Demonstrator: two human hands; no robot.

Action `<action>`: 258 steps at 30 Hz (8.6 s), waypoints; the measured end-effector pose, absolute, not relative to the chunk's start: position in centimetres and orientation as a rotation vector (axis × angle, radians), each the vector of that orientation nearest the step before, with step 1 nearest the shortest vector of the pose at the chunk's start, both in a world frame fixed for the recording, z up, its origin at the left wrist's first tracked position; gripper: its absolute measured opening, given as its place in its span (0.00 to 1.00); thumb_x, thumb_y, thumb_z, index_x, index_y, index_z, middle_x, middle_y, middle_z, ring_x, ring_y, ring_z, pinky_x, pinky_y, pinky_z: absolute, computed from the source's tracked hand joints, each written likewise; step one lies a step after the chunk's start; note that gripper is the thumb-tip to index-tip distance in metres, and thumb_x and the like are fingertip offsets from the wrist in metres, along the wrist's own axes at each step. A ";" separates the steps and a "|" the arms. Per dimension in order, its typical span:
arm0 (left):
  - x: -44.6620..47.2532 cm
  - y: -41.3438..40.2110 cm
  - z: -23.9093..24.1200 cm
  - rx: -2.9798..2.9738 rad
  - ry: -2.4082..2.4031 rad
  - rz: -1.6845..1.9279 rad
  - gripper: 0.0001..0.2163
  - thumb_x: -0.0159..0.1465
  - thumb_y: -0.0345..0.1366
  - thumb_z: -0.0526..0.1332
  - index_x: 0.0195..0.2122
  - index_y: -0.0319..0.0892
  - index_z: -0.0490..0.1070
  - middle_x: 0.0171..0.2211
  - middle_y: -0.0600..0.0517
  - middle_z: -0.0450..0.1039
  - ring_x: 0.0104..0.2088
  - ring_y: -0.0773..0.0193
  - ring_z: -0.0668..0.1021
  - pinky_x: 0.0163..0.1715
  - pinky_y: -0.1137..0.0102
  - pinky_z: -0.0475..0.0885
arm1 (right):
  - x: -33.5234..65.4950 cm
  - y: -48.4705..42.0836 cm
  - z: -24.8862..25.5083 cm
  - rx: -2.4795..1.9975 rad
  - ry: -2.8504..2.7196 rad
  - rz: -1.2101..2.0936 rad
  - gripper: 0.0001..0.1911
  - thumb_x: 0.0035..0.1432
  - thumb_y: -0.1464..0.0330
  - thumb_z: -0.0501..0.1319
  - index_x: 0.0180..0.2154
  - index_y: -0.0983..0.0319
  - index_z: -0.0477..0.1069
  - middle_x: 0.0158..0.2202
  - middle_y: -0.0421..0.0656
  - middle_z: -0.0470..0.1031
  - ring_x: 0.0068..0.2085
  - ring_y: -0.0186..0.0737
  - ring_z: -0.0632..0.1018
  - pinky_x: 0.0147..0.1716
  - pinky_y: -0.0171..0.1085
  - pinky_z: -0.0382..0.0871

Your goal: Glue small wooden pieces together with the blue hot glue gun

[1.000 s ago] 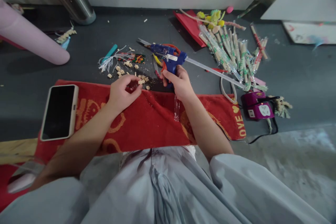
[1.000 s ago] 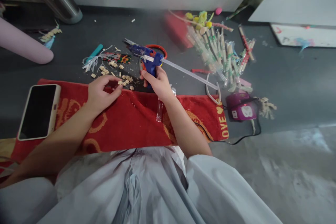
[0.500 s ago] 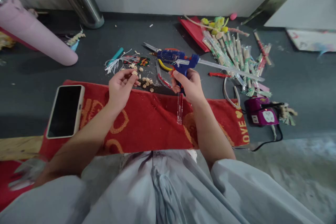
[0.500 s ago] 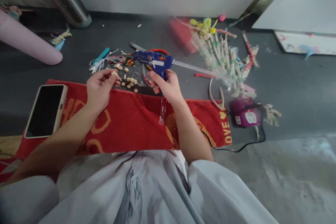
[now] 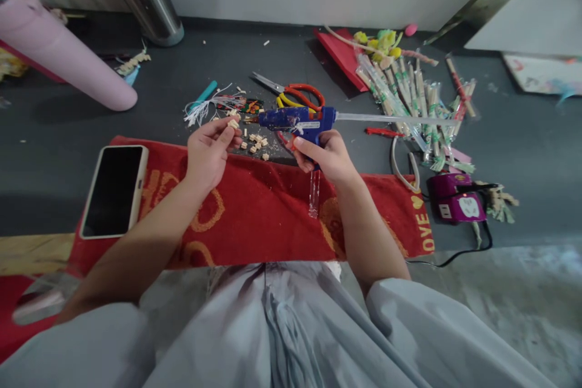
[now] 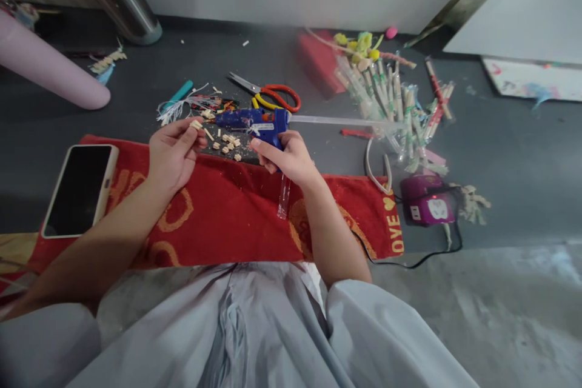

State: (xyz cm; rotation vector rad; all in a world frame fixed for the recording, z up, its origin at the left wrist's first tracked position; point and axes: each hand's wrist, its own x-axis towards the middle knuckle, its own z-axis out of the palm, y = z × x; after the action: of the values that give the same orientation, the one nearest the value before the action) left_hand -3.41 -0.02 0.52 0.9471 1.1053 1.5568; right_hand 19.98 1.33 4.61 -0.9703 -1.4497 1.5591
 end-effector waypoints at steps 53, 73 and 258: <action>-2.9 -0.4 1.3 0.983 1.160 1.502 0.10 0.52 0.41 0.76 0.34 0.47 0.83 0.20 0.56 0.73 0.19 0.74 0.68 0.21 0.75 0.66 | 19.9 1.2 4.2 -1.065 -1.565 1.546 0.24 0.57 0.51 0.65 0.20 0.60 0.67 0.17 0.37 0.69 0.19 0.28 0.70 0.22 0.32 0.63; -3.0 -0.2 1.3 0.978 1.156 1.506 0.05 0.56 0.38 0.74 0.33 0.49 0.83 0.22 0.55 0.75 0.19 0.74 0.68 0.20 0.74 0.66 | 19.9 1.2 4.3 -1.072 -1.568 1.560 0.25 0.55 0.48 0.66 0.20 0.60 0.66 0.16 0.37 0.69 0.19 0.28 0.70 0.21 0.32 0.62; -2.7 -2.5 1.4 2.334 1.487 1.013 0.08 0.66 0.36 0.61 0.44 0.42 0.76 0.31 0.54 0.76 0.26 0.69 0.73 0.32 0.73 0.70 | 17.1 1.3 0.5 -0.871 -2.135 0.620 0.09 0.64 0.71 0.59 0.44 0.64 0.76 0.40 0.47 0.82 0.41 0.40 0.80 0.45 0.39 0.74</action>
State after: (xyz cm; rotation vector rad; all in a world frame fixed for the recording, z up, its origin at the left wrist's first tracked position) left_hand -2.72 -2.48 1.37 2.3344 1.4872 1.0129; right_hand 17.12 1.26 0.47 -0.8710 -2.1346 0.6203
